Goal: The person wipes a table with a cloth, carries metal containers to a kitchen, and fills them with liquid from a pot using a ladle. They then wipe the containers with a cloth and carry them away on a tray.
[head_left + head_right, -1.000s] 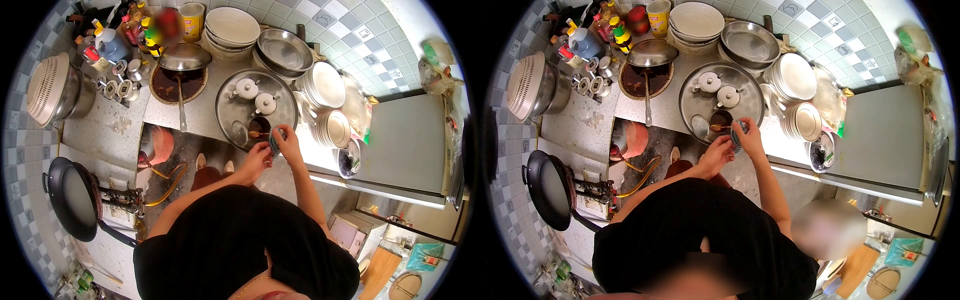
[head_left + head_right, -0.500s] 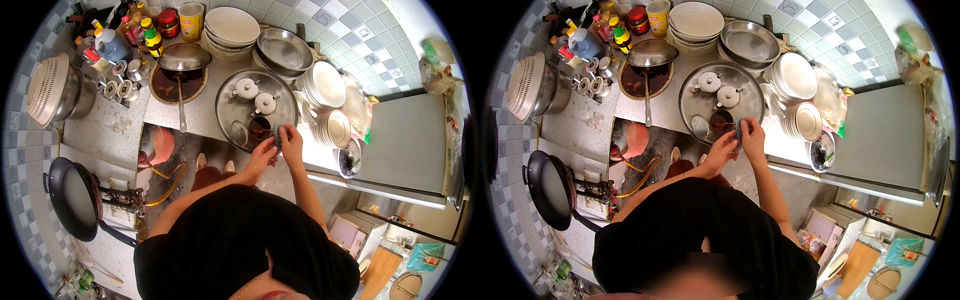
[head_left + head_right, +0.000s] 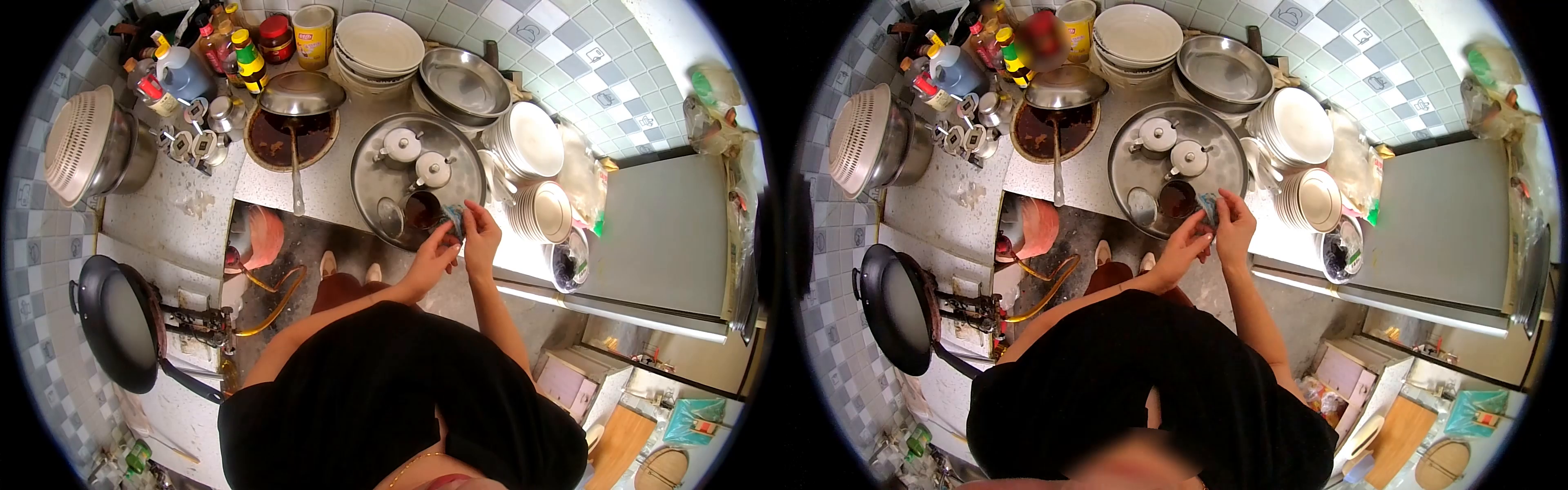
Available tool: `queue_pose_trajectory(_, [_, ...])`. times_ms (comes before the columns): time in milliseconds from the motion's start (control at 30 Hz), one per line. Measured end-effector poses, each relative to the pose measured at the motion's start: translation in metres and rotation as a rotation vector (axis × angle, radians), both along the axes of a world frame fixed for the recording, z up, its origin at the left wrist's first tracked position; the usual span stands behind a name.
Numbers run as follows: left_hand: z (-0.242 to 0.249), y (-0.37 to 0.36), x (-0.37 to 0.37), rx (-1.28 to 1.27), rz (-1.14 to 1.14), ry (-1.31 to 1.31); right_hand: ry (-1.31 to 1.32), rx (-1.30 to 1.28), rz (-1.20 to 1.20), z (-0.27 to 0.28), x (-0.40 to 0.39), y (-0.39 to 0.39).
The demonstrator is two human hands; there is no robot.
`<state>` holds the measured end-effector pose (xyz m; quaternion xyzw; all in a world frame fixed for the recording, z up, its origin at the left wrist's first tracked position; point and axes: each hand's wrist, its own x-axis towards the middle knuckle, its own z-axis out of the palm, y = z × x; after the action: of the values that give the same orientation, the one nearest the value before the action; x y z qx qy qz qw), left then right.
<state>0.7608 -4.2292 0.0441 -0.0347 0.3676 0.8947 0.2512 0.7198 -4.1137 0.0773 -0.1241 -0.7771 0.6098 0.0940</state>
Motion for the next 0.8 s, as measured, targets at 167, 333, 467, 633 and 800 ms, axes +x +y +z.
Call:
queue_pose_trajectory(167, [0.003,0.004,-0.005,-0.074,0.051,0.13,-0.122,0.077,0.101,0.016,0.006,0.0])
queue_pose_trajectory(333, [0.014,0.005,-0.021,-0.176,0.099,0.214,-0.028,0.088,0.319,0.004,0.006,0.015])
queue_pose_trajectory(467, [0.007,0.007,-0.028,-0.278,0.088,0.307,-0.038,0.026,0.302,0.016,0.003,0.016])
queue_pose_trajectory(633, [0.03,-0.018,-0.025,-0.442,-0.003,0.433,-0.124,0.21,0.143,0.012,-0.003,0.027])
queue_pose_trajectory(800, [0.086,-0.087,-0.027,-0.564,0.161,0.582,-0.11,-0.104,0.068,-0.009,-0.008,0.045])
